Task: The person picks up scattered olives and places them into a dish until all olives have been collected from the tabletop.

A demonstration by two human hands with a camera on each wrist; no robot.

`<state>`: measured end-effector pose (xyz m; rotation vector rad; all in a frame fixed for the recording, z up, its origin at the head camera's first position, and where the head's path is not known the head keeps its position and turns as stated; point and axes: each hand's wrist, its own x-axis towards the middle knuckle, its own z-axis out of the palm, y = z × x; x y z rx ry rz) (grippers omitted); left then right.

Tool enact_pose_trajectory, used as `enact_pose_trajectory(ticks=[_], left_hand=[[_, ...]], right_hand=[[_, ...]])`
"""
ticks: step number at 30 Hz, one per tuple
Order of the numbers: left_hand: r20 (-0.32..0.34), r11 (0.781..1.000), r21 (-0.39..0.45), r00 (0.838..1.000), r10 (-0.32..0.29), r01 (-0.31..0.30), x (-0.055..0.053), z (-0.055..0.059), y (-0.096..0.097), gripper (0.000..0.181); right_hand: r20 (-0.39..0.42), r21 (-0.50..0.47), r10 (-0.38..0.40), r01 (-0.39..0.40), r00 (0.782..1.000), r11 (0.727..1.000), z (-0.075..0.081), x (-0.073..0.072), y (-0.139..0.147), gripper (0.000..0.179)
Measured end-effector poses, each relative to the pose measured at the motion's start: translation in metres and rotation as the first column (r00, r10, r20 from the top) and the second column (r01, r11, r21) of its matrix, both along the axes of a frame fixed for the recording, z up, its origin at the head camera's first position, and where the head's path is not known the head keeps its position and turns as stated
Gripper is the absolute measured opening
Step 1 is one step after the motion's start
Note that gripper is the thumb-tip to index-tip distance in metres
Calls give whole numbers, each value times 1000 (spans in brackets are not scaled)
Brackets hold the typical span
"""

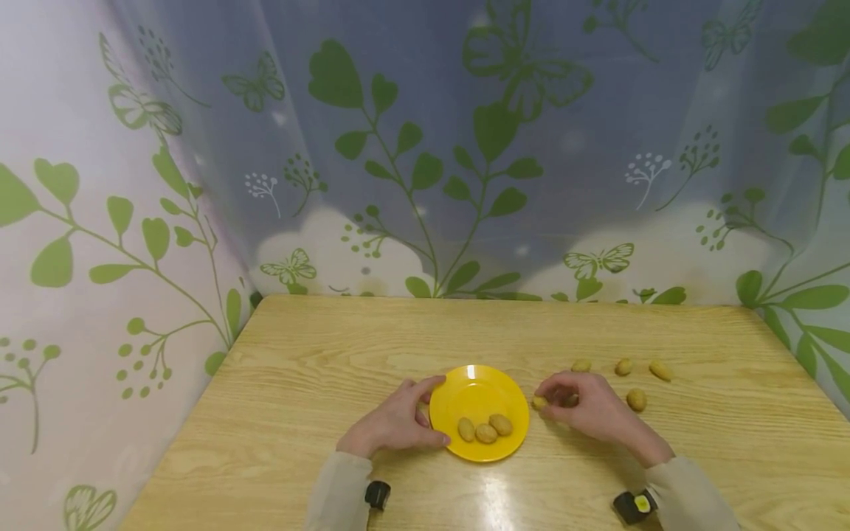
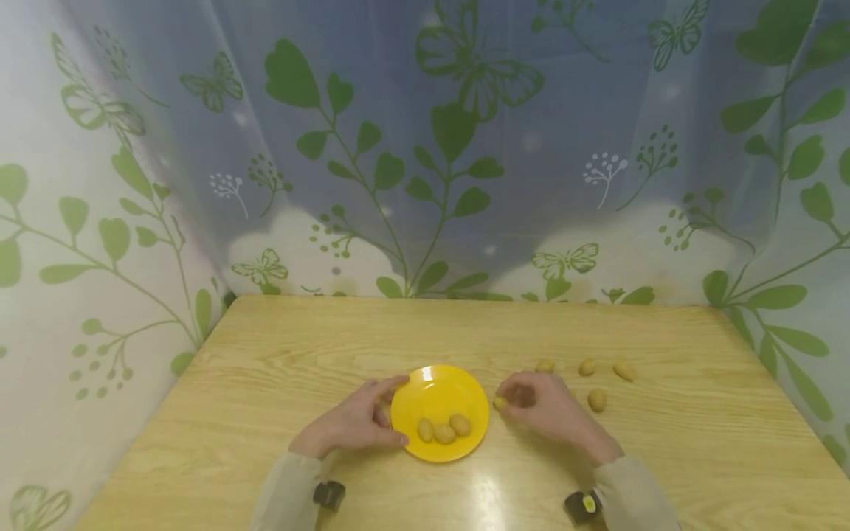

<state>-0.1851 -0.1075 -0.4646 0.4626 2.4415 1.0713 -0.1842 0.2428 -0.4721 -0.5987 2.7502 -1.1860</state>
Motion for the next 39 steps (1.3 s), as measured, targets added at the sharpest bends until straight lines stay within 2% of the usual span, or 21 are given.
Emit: enact_pose_trajectory(ticks=[10,22,29,39], left_hand=[[16,1000,-7,1000,10,-10,-1,0,0,96],[10,1000,-11,1000,4,-4,-1,-1,0,96],[3,1000,-17,1000,6,-6,-1,-1,0,96],[-2,1000,-1,1000,-2,2,1,1,0,97]], right_hand=[[-16,-34,3,-4,1000,999,1,0,0,21],[-39,-88,-5,2,999,996,2,2,-15,20],[-36,-144,38,-43,999,989,4,1,-26,18],[-22,-151,80,-82,997,985,6,-2,-42,18]])
